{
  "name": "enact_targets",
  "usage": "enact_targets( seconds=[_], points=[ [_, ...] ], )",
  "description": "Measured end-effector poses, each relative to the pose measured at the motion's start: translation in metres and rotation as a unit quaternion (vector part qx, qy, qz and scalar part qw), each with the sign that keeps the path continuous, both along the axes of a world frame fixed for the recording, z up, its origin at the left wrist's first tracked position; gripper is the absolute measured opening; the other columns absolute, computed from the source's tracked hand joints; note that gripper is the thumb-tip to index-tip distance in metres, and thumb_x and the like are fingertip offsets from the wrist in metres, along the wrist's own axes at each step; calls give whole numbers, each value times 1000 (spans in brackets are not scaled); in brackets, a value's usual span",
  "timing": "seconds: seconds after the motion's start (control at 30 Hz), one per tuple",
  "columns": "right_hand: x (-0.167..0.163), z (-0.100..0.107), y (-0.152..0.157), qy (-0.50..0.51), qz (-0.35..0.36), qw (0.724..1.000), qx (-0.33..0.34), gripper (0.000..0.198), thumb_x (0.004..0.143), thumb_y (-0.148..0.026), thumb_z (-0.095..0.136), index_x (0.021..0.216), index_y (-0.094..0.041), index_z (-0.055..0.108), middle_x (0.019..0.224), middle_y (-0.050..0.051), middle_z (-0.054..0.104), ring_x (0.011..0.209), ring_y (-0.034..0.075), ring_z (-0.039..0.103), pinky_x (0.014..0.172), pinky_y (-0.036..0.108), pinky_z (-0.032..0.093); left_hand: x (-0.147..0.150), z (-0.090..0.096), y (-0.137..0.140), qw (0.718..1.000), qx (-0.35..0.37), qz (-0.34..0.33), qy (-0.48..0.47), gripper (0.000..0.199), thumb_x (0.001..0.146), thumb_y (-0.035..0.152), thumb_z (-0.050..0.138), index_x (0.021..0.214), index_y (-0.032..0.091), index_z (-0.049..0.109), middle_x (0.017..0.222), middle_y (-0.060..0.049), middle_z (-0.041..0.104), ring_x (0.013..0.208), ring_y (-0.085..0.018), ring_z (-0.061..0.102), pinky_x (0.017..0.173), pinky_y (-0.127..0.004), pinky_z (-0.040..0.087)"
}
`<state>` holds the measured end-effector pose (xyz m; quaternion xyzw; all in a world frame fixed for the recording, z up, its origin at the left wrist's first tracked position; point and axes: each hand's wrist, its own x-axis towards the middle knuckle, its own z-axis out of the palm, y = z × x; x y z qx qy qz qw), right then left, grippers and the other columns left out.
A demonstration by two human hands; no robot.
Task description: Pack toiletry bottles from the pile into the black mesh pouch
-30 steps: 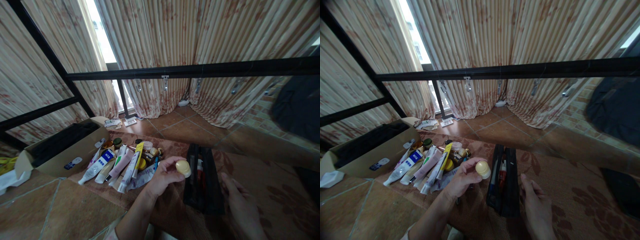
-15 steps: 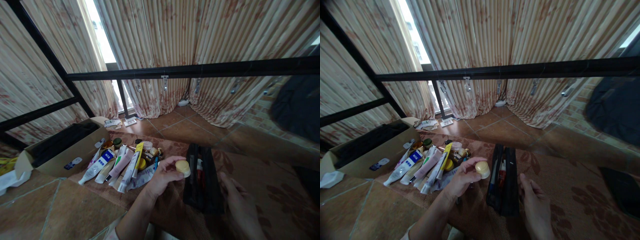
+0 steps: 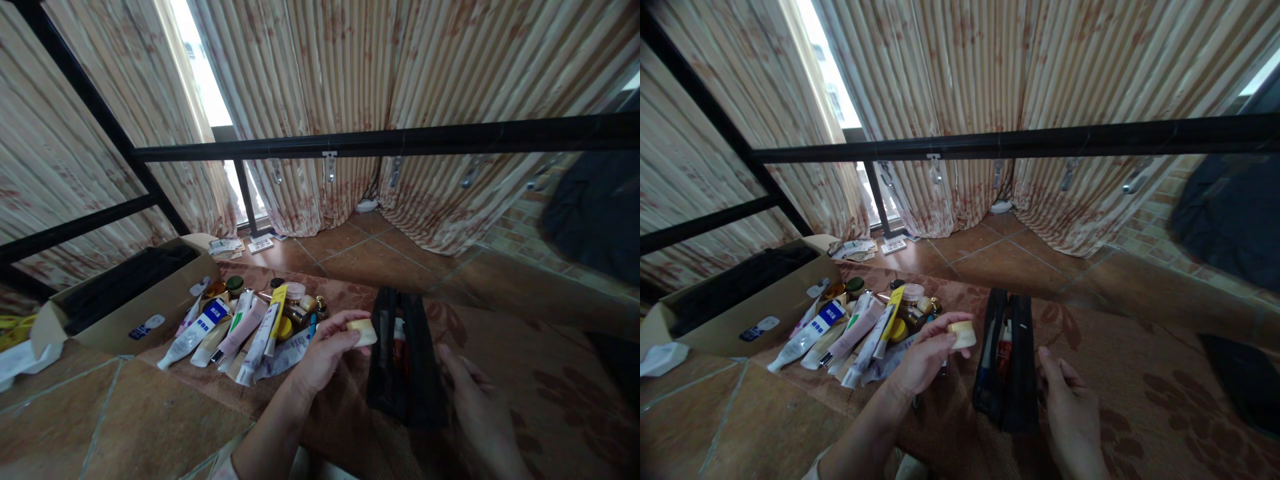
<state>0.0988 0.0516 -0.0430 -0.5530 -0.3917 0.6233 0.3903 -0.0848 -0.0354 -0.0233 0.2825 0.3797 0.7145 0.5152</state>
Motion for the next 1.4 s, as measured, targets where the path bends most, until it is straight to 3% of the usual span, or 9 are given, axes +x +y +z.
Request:
enact_targets(
  seconds=[0.1, 0.3, 0.43, 0.6, 0.83, 1.03, 1.13, 1.23, 1.4],
  points=[
    [2, -3, 0, -3, 1, 1000, -2, 37, 64, -53, 76, 69, -20, 61, 56, -5, 52, 51, 11, 47, 46, 21, 39, 0, -2, 1, 1000, 0, -5, -1, 35, 73, 30, 72, 104, 15, 72, 91, -7, 67, 75, -15, 59, 69, -26, 49],
    [1, 1, 1, -5, -8, 1000, 11, 41, 59, -53, 78, 62, -19, 57, 55, -5, 51, 51, 10, 46, 46, 21, 40, 1, -5, 2, 1000, -2, -4, -5, 36, 74, 33, 74, 104, 13, 72, 89, -8, 68, 79, -17, 61, 68, -26, 50],
    [0, 1, 1, -1, -11, 1000, 2, 40, 60, -53, 78, 62, -19, 56, 52, -7, 46, 48, 10, 43, 44, 21, 37, 2, -6, 2, 1000, -8, 3, -19, 36, 71, 33, 77, 100, 12, 71, 87, -7, 67, 74, -15, 60, 66, -27, 51],
    [3, -6, 2, -3, -4, 1000, 14, 39, 62, -53, 78, 66, -19, 60, 55, -6, 49, 51, 10, 45, 46, 21, 39, 1, -4, 2, 998, -13, 4, -63, 28, 72, 29, 76, 92, 13, 67, 81, -3, 63, 68, -13, 59, 64, -27, 53],
    [0, -1, 1, 0, -15, 1000, 4, 36, 60, -50, 78, 69, -20, 62, 49, -8, 41, 47, 10, 40, 44, 22, 36, 0, -2, 3, 992, -44, -43, -108, 32, 81, 37, 63, 104, 14, 63, 76, -5, 65, 60, -12, 58, 59, -23, 48],
    [-2, 11, -1, -30, -15, 999, -1, 38, 60, -50, 77, 58, -19, 55, 51, -5, 47, 48, 10, 44, 45, 22, 36, 0, -5, 3, 987, -65, -65, -132, 39, 87, 43, 56, 109, 12, 63, 78, -7, 68, 57, -10, 56, 62, -23, 49],
    [0, 8, 0, -44, -11, 999, 8, 37, 60, -51, 76, 61, -19, 56, 51, -6, 45, 49, 10, 43, 46, 21, 37, 0, -5, 2, 984, -73, -74, -145, 43, 85, 49, 59, 106, 12, 63, 81, -7, 68, 56, -9, 54, 61, -24, 49],
    [3, -2, 1, -27, -10, 1000, 14, 36, 62, -52, 76, 68, -20, 61, 51, -7, 42, 49, 10, 40, 45, 21, 35, 1, -5, 1, 987, -73, -65, -126, 41, 78, 44, 70, 105, 15, 61, 81, -5, 66, 53, -7, 49, 56, -23, 47],
    [3, -7, 1, 0, 3, 1000, 17, 35, 66, -52, 76, 70, -20, 62, 51, -8, 39, 48, 9, 36, 44, 20, 33, 4, -6, 2, 992, -89, -26, -82, 39, 74, 43, 74, 97, 18, 55, 70, 2, 59, 44, -4, 38, 46, -19, 38]
  ],
)
